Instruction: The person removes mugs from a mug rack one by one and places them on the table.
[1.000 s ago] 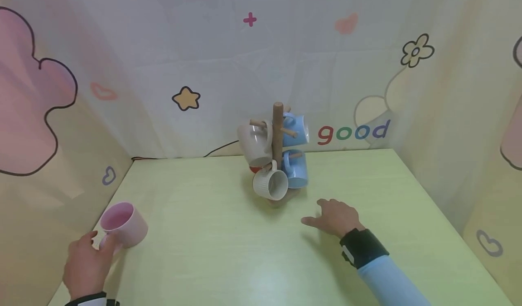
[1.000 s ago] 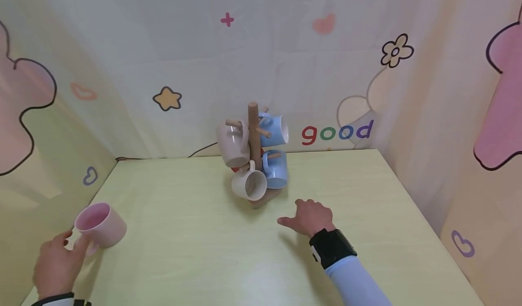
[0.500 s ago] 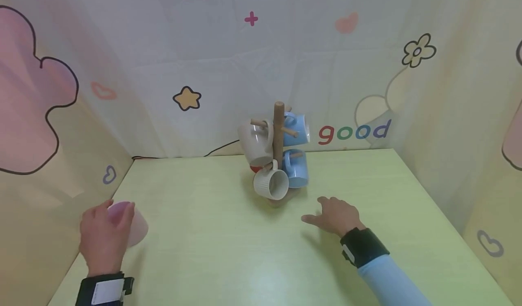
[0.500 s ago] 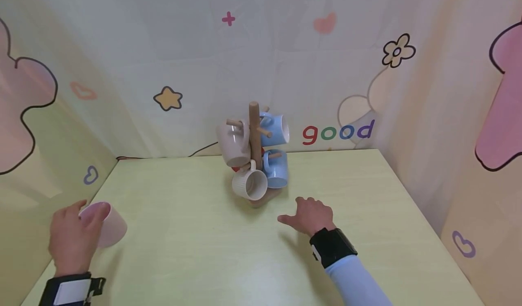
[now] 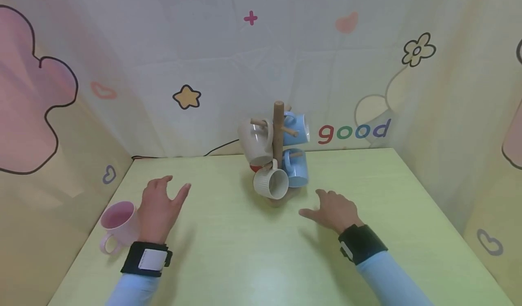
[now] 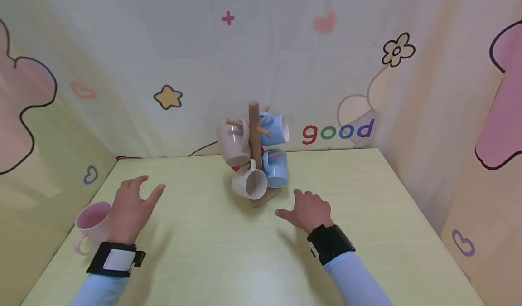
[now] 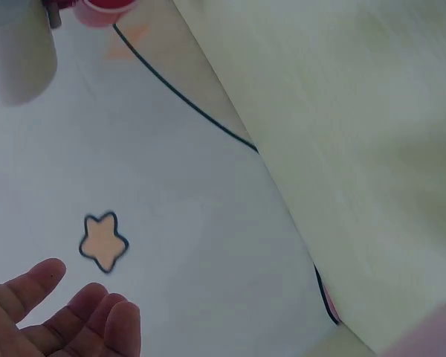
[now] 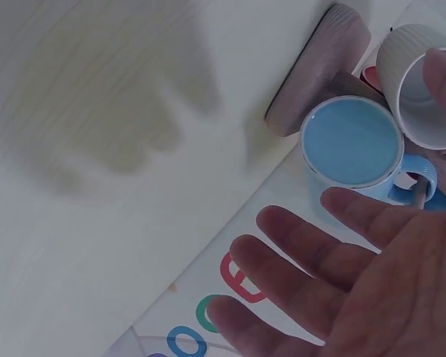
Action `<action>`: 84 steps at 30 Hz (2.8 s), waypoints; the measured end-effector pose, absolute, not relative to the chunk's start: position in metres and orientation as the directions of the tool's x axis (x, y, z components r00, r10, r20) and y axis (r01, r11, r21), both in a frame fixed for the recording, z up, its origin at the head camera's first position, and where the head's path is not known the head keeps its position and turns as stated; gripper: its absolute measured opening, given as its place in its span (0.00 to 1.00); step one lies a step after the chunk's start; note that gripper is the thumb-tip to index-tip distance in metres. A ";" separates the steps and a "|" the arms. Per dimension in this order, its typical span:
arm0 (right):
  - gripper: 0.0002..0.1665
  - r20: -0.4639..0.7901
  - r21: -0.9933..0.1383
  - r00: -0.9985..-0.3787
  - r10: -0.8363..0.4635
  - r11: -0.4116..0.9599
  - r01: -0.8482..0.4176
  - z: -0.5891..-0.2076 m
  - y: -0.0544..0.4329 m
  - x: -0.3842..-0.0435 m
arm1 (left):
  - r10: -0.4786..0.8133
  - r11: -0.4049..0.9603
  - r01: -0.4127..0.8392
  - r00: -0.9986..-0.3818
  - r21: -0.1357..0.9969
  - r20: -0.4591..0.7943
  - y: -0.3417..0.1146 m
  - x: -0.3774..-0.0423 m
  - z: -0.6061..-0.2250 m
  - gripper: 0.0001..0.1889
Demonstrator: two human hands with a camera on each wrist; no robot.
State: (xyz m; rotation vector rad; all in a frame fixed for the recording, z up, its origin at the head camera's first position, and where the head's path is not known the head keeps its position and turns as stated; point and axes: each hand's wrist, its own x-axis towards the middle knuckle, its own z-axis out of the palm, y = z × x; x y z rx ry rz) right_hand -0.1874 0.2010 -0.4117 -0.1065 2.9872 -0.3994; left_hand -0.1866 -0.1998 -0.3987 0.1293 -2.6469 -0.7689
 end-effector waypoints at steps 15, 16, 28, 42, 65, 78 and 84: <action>0.52 -0.060 -0.271 -0.995 -0.085 0.960 -0.065 -0.398 0.185 -0.194 | -0.031 0.866 0.100 -0.967 0.490 0.253 -0.143 -0.214 -0.403 0.37; 0.52 -0.058 -0.270 -0.995 -0.086 0.961 -0.067 -0.397 0.184 -0.194 | -0.025 0.866 0.105 -0.967 0.489 0.252 -0.141 -0.215 -0.404 0.37; 0.50 -0.032 -0.301 -0.995 -0.096 0.950 -0.082 -0.389 0.173 -0.196 | 0.016 0.866 0.126 -0.974 0.485 0.224 -0.119 -0.221 -0.404 0.37; 0.47 0.002 -0.328 -0.994 -0.109 0.939 -0.103 -0.391 0.160 -0.199 | 0.053 0.871 0.160 -0.970 0.464 0.237 -0.100 -0.225 -0.403 0.36; 0.49 0.003 -0.308 -0.993 -0.119 0.944 -0.114 -0.389 0.148 -0.202 | 0.036 0.825 0.164 -0.970 0.541 0.240 -0.075 -0.243 -0.396 0.40; 0.51 -0.018 -0.303 -0.994 -0.107 0.948 -0.096 -0.385 0.144 -0.206 | 0.007 0.695 0.091 -0.993 0.714 0.119 -0.065 -0.272 -0.377 0.43; 0.51 -0.025 -0.312 -0.995 -0.096 0.946 -0.084 -0.381 0.143 -0.206 | 0.004 0.670 0.074 -0.995 0.739 0.096 -0.063 -0.278 -0.375 0.43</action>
